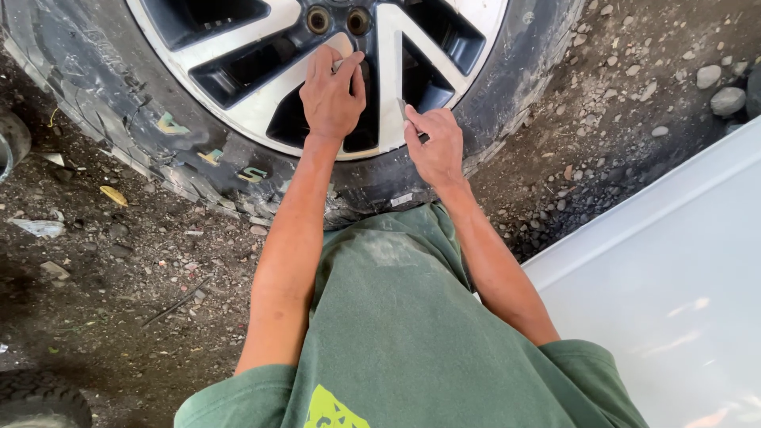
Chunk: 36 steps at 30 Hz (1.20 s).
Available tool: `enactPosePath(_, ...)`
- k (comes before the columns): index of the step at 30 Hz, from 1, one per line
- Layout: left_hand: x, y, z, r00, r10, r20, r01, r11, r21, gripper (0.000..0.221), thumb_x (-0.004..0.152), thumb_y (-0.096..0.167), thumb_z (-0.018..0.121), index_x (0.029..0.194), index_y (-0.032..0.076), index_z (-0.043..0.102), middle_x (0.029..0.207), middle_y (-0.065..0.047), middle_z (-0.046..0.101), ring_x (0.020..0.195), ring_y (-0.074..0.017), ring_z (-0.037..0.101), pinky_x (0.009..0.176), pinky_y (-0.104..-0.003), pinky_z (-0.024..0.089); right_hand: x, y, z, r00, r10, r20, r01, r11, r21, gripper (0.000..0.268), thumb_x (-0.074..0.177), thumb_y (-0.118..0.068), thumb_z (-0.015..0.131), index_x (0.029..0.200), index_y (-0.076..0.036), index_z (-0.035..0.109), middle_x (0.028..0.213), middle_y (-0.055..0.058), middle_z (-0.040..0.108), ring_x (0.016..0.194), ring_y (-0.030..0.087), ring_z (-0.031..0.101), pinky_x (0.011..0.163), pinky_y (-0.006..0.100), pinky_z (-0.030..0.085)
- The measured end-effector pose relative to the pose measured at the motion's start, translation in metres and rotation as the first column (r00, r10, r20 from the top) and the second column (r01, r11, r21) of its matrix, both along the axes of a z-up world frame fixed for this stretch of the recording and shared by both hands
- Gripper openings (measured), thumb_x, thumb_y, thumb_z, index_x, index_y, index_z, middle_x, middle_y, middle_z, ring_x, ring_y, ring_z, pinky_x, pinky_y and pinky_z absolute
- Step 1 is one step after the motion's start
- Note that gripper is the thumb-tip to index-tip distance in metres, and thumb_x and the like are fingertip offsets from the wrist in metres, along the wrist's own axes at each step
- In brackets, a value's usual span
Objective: Masking the spokes of a car wheel with tape in preparation for painting.
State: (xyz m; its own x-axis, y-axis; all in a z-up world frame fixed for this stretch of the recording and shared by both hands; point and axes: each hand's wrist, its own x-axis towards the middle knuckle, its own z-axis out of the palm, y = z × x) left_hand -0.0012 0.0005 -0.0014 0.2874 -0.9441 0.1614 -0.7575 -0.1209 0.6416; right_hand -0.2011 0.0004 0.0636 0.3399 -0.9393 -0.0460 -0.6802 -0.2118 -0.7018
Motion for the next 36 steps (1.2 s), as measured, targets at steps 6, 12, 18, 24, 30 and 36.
enactPosePath(6, 0.000, 0.000, 0.000, 1.000, 0.001, -0.010, -0.001, 1.000, 0.002, 0.018, 0.094, 0.013, 0.073, 0.112, 0.017, 0.076, 0.100, -0.004, 0.052, 0.097, -0.0243, 0.059, 0.069, -0.039, 0.053, -0.006, 0.001, -0.003, 1.000, 0.019, -0.009, -0.019, 1.000, -0.015, 0.020, 0.091, -0.007, 0.076, 0.111, -0.004, 0.079, 0.087, 0.009, 0.073, 0.090, 0.028, 0.065, 0.082, 0.038, 0.054)
enactPosePath(12, 0.000, 0.000, 0.003, 1.000, -0.004, -0.009, 0.004, 1.000, -0.021, 0.018, 0.094, 0.012, 0.074, 0.112, 0.016, 0.075, 0.100, -0.004, 0.052, 0.096, -0.0247, 0.060, 0.069, -0.039, 0.053, -0.010, 0.002, -0.001, 1.000, 0.011, -0.022, -0.011, 1.000, 0.003, 0.021, 0.091, -0.008, 0.076, 0.111, -0.005, 0.079, 0.089, 0.010, 0.074, 0.089, 0.028, 0.066, 0.080, 0.037, 0.054)
enactPosePath(18, 0.000, 0.000, 0.001, 1.000, 0.001, -0.014, -0.001, 1.000, -0.030, 0.018, 0.093, 0.012, 0.074, 0.111, 0.016, 0.075, 0.100, -0.004, 0.052, 0.097, -0.0248, 0.060, 0.070, -0.039, 0.054, -0.011, 0.003, 0.001, 0.999, 0.024, -0.024, -0.024, 1.000, 0.007, 0.020, 0.092, -0.008, 0.077, 0.112, -0.005, 0.079, 0.089, 0.009, 0.074, 0.090, 0.026, 0.066, 0.081, 0.036, 0.054)
enactPosePath(24, 0.000, 0.002, -0.007, 1.000, -0.014, 0.020, 0.015, 0.999, -0.042, 0.017, 0.096, 0.014, 0.073, 0.113, 0.016, 0.075, 0.100, -0.004, 0.051, 0.095, -0.0243, 0.059, 0.066, -0.038, 0.052, -0.011, 0.004, 0.006, 0.995, 0.046, -0.085, -0.050, 0.998, -0.048, 0.019, 0.092, -0.008, 0.077, 0.111, -0.006, 0.080, 0.086, 0.008, 0.072, 0.090, 0.026, 0.066, 0.080, 0.036, 0.054)
enactPosePath(30, 0.000, 0.002, -0.004, 1.000, -0.013, 0.019, 0.014, 0.999, -0.039, 0.017, 0.097, 0.014, 0.073, 0.114, 0.016, 0.075, 0.101, -0.004, 0.051, 0.096, -0.0239, 0.058, 0.067, -0.038, 0.052, -0.011, 0.006, 0.009, 0.996, 0.052, -0.070, -0.057, 0.995, -0.080, 0.018, 0.092, -0.006, 0.078, 0.110, -0.006, 0.080, 0.086, 0.007, 0.072, 0.089, 0.025, 0.065, 0.079, 0.035, 0.054)
enactPosePath(36, -0.001, 0.001, -0.003, 1.000, -0.010, 0.011, 0.010, 0.999, -0.035, 0.017, 0.096, 0.013, 0.073, 0.112, 0.016, 0.075, 0.100, -0.004, 0.051, 0.096, -0.0244, 0.059, 0.068, -0.039, 0.053, -0.015, 0.007, 0.007, 0.997, 0.062, -0.042, -0.067, 0.992, -0.103, 0.017, 0.092, -0.005, 0.078, 0.109, -0.006, 0.079, 0.088, 0.006, 0.072, 0.090, 0.024, 0.066, 0.079, 0.035, 0.054)
